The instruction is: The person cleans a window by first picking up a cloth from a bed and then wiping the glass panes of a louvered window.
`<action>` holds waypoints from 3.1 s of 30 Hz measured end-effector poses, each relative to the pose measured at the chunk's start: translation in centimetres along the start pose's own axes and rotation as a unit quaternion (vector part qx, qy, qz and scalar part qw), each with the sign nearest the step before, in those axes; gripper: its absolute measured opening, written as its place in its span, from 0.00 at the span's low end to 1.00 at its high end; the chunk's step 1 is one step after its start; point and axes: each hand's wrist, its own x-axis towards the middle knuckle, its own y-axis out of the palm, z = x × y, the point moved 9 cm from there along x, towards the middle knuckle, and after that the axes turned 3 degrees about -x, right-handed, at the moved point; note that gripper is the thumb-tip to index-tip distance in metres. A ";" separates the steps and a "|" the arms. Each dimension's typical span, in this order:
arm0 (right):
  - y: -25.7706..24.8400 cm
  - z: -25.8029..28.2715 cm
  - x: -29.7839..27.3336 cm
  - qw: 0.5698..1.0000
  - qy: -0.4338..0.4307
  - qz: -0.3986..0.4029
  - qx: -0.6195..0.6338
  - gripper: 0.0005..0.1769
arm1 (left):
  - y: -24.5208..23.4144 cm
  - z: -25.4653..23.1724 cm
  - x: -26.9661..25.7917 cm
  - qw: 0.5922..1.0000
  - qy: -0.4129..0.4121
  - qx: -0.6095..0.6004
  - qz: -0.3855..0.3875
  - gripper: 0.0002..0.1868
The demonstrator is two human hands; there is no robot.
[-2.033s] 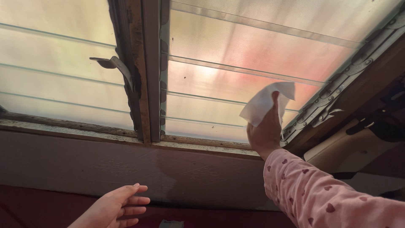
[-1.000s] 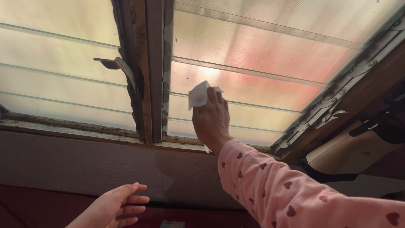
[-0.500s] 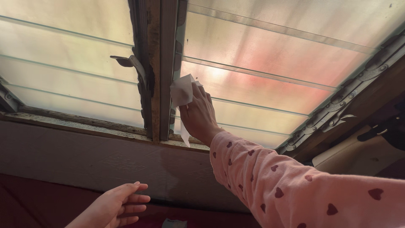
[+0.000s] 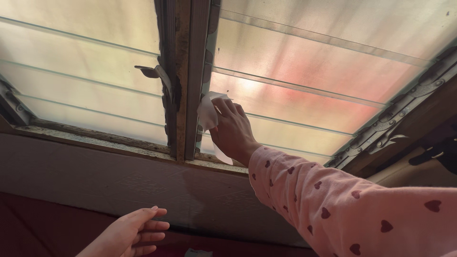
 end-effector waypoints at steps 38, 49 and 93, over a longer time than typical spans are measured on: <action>1.0 -1.1 -0.7 0.996 0.045 0.041 -0.071 0.10 | -1.8 0.2 -0.1 1.000 0.012 -0.022 -0.009 0.24; 0.0 -0.7 -1.4 0.991 0.126 -0.017 -0.030 0.22 | -1.5 0.6 0.5 1.000 -0.008 -0.024 -0.007 0.25; -10.2 -8.7 -18.3 0.383 0.524 -0.062 0.758 0.29 | 17.4 -14.7 -9.4 0.951 0.218 0.163 0.148 0.28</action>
